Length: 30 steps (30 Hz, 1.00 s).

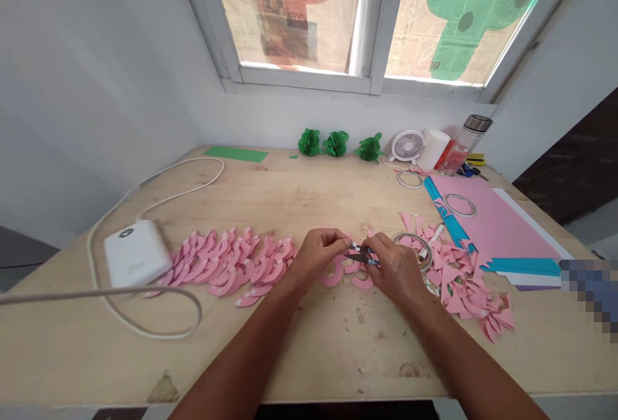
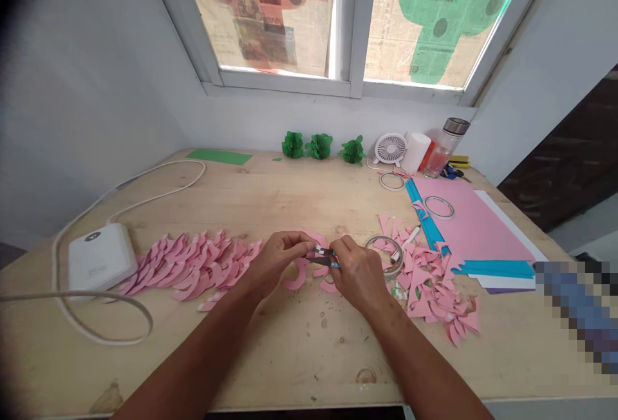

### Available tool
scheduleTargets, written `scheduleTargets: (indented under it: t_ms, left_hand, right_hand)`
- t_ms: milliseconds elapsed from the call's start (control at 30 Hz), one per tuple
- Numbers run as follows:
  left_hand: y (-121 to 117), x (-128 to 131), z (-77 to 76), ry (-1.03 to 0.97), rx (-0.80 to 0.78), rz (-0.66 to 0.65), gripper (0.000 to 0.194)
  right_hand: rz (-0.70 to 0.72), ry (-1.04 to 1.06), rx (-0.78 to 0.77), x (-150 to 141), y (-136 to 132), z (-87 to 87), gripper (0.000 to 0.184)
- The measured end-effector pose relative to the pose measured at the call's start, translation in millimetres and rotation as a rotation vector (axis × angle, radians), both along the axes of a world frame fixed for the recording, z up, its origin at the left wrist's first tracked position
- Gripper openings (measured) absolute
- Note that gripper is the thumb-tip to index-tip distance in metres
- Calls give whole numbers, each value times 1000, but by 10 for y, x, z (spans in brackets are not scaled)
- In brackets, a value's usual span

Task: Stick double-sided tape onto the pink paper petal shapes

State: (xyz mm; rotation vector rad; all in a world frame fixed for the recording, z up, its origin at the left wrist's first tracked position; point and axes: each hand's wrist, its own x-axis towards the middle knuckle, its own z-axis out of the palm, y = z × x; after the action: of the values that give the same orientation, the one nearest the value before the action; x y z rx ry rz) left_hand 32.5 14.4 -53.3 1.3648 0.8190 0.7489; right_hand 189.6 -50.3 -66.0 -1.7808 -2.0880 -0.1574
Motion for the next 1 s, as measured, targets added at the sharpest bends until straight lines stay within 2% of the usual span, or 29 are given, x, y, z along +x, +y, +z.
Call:
scheduleTargets:
  t_ms: [633,1000]
  left_hand:
    - [3,3,22,-16,-25,24,14]
    - [-2,-31,22,112,162,31,11]
  right_hand:
    - [6,-6,-25,-5,-3,1,10]
    - [2,-39,-66,-13,-6,16,12]
